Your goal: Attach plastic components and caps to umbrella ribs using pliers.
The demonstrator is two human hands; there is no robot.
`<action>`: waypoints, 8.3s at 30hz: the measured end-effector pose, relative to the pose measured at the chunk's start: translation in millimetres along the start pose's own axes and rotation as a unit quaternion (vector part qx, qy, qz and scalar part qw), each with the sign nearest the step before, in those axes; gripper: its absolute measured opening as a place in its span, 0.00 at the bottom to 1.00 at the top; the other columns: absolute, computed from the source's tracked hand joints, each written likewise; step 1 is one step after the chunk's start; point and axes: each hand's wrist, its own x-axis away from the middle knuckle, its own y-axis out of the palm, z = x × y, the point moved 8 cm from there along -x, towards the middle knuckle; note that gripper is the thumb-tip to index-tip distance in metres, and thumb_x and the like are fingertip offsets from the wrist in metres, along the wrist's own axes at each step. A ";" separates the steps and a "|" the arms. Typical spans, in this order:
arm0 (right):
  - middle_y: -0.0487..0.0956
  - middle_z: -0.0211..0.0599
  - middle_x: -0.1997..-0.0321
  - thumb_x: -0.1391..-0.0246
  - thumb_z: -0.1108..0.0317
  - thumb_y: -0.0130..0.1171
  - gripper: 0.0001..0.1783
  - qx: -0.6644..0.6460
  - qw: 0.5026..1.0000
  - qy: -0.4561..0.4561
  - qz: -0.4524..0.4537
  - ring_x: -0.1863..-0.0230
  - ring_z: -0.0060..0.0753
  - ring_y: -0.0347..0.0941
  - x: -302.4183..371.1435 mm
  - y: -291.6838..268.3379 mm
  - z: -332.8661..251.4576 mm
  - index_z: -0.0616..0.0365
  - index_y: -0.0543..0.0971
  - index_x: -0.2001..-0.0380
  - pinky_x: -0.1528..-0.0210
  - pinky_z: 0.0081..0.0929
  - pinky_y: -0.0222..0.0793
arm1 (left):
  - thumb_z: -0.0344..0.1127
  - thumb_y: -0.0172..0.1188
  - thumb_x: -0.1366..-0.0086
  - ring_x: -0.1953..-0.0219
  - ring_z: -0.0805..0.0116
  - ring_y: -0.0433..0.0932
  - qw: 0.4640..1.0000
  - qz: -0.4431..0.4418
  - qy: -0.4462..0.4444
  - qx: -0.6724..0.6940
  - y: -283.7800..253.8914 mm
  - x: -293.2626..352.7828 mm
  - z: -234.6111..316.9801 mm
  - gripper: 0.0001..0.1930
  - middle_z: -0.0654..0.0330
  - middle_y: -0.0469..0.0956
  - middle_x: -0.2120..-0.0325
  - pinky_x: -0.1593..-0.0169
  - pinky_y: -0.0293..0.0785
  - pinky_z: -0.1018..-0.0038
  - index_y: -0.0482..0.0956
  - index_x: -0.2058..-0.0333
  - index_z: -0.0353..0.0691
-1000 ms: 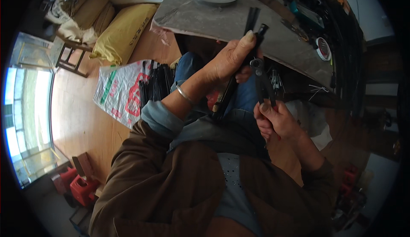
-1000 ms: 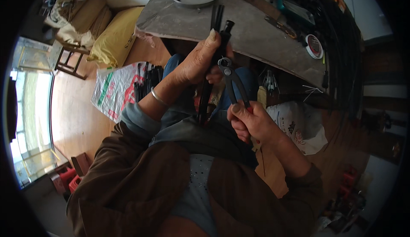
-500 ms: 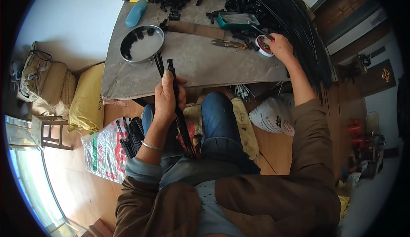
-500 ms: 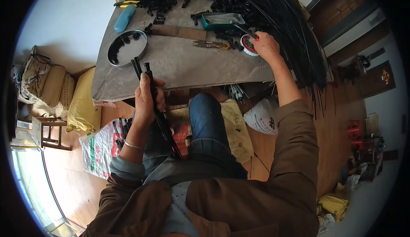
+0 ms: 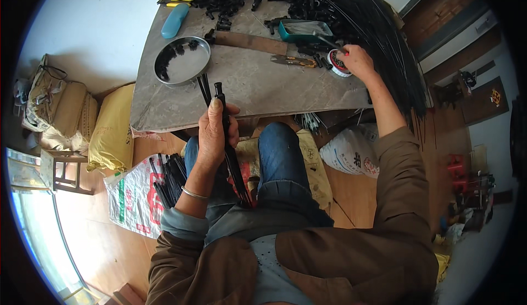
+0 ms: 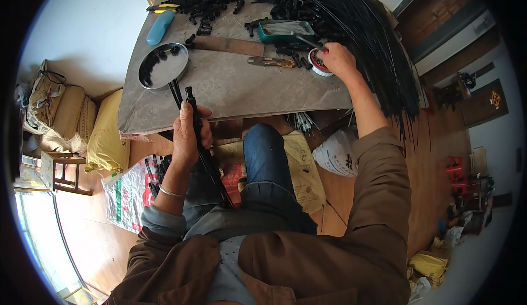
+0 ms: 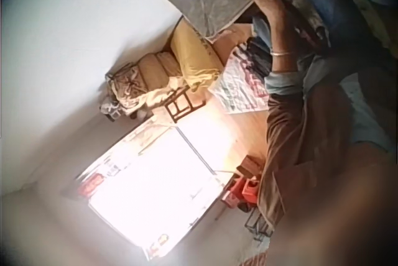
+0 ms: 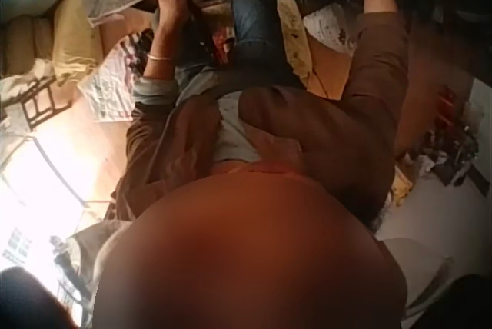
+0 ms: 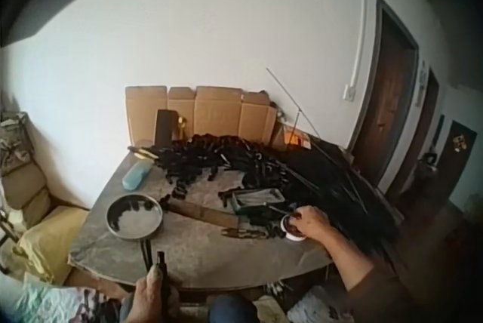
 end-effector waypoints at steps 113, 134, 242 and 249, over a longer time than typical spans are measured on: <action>0.67 0.30 0.80 0.35 0.60 0.45 0.13 -0.460 0.610 0.098 -0.637 0.84 0.19 0.65 317.6 9.5 -198.4 0.61 0.66 0.61 0.83 0.23 0.68 | 0.67 0.37 0.34 0.90 0.80 0.60 0.997 -0.053 0.035 -0.040 11.0 66.7 36.2 0.36 0.67 0.63 0.91 0.84 0.53 0.81 0.76 0.71 0.34; 0.66 0.26 0.82 0.36 0.64 0.46 0.13 -0.326 0.724 -0.018 -0.608 0.86 0.14 0.63 286.8 -7.2 -186.6 0.65 0.67 0.57 0.84 0.17 0.65 | 0.68 0.40 0.35 0.89 0.79 0.57 0.997 -0.069 -0.022 0.018 19.2 61.0 26.0 0.34 0.69 0.59 0.90 0.84 0.53 0.80 0.72 0.69 0.37; 0.75 0.30 0.78 0.54 0.62 0.70 0.16 -0.564 0.795 -0.185 -0.126 0.77 0.17 0.70 248.6 46.2 -195.4 0.60 0.74 0.73 0.75 0.20 0.66 | 0.37 0.62 0.38 0.70 0.79 0.74 0.985 -0.121 0.066 0.105 34.7 60.2 39.7 0.09 0.66 0.77 0.71 0.64 0.73 0.81 0.77 0.65 0.39; 0.78 0.34 0.70 0.58 0.68 0.71 0.15 -0.470 0.838 -0.269 0.061 0.71 0.26 0.76 245.0 -20.8 -192.1 0.59 0.76 0.68 0.69 0.21 0.73 | 0.38 0.62 0.38 0.68 0.79 0.74 0.983 -0.143 0.052 0.105 24.0 54.5 41.3 0.09 0.66 0.78 0.71 0.61 0.72 0.81 0.77 0.65 0.39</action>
